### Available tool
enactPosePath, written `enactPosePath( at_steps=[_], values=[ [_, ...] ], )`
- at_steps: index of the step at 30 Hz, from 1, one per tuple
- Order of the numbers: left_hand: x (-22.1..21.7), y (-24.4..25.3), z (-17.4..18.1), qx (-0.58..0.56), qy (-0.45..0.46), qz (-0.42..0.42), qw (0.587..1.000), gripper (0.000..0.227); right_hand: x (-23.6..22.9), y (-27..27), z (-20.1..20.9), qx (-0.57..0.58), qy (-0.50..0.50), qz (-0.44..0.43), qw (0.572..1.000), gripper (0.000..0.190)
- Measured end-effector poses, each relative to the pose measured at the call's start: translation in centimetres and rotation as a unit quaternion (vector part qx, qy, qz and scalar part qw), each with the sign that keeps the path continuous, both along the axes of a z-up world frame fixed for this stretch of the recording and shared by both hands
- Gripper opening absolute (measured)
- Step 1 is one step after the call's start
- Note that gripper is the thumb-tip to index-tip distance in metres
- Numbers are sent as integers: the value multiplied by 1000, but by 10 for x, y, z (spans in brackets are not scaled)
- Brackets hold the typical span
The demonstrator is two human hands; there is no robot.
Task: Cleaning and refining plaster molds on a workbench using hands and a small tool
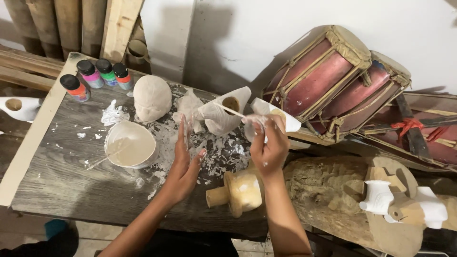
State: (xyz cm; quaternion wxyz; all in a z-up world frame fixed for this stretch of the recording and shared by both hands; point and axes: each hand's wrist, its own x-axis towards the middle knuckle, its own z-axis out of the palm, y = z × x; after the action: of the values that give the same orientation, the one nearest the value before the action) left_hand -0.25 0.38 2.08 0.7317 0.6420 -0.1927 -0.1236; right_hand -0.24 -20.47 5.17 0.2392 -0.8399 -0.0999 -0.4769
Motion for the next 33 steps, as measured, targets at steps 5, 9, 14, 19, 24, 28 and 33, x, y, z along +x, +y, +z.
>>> enactPosePath(
  at_steps=[5,9,14,19,24,28,33],
  values=[
    [0,1,0,6,2,1,1000,80,-28,-16,-18,34,15,0,999,23],
    [1,0,1,3,-1,-6,1000,80,-23,-9,-3,44,12,-6,999,26],
    [1,2,1,10,-16,-8,1000,79,-2,2,2,10,9,12,1000,21],
    [2,2,5,0,-23,-9,1000,79,-15,-18,-30,-22,-8,6,1000,17],
    [2,2,12,22,16,-7,1000,81,-25,-8,-5,3,18,7,1000,20],
    [3,1,12,21,28,-7,999,82,0,-11,-23,25,14,43,999,19],
    [3,5,22,35,31,-18,999,84,-16,-19,-35,22,37,27,999,20]
  ],
)
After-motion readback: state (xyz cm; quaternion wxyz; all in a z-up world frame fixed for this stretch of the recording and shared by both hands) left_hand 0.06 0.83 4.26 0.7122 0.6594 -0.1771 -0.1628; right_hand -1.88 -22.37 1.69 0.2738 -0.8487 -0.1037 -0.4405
